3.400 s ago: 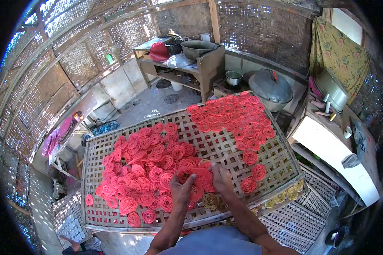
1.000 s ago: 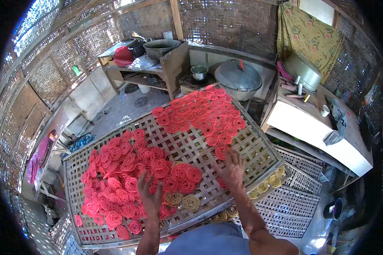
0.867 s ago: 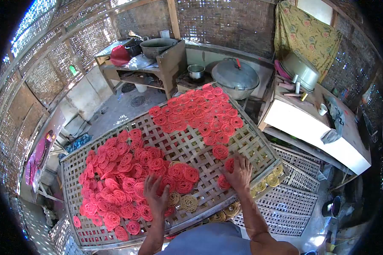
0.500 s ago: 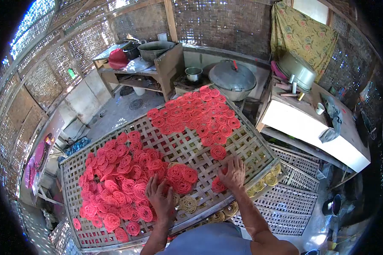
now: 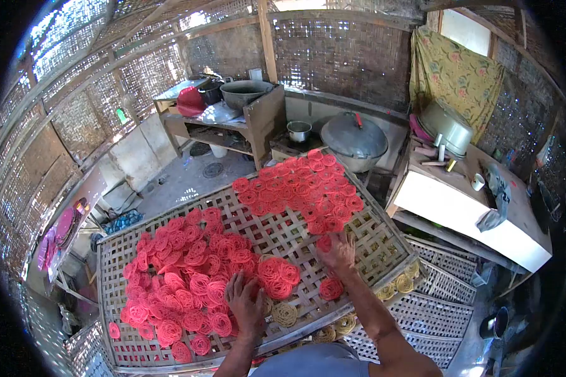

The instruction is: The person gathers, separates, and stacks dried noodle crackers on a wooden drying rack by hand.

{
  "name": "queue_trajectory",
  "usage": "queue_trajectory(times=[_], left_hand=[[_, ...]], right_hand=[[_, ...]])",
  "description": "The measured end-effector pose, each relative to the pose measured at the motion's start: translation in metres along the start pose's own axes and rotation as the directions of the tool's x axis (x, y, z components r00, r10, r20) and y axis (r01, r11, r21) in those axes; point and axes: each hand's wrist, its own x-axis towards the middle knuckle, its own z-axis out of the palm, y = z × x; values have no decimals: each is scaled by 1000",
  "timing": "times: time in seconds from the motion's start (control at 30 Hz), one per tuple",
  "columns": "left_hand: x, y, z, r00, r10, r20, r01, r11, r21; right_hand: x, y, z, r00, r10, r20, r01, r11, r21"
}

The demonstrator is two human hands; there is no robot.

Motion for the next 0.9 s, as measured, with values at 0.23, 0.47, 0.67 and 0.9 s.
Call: queue_trajectory(times=[0.23,0.47,0.67,0.9], left_hand=[[1,4,-3,1000,-3,-5,3,1000,21],[0,-6,6,999,14,-40,-12,998,56],[0,-4,4,999,-2,-32,4,998,62],[3,-6,7,999,-19,-39,20,999,32]], right_hand=[[22,-51,-16,913,-297,279,20,716,698],[102,-126,-4,888,-387,247,264,871,414],[183,-172,110,763,-646,-14,625,731,274],[237,-209,196,789,-612,40,603,786,135]])
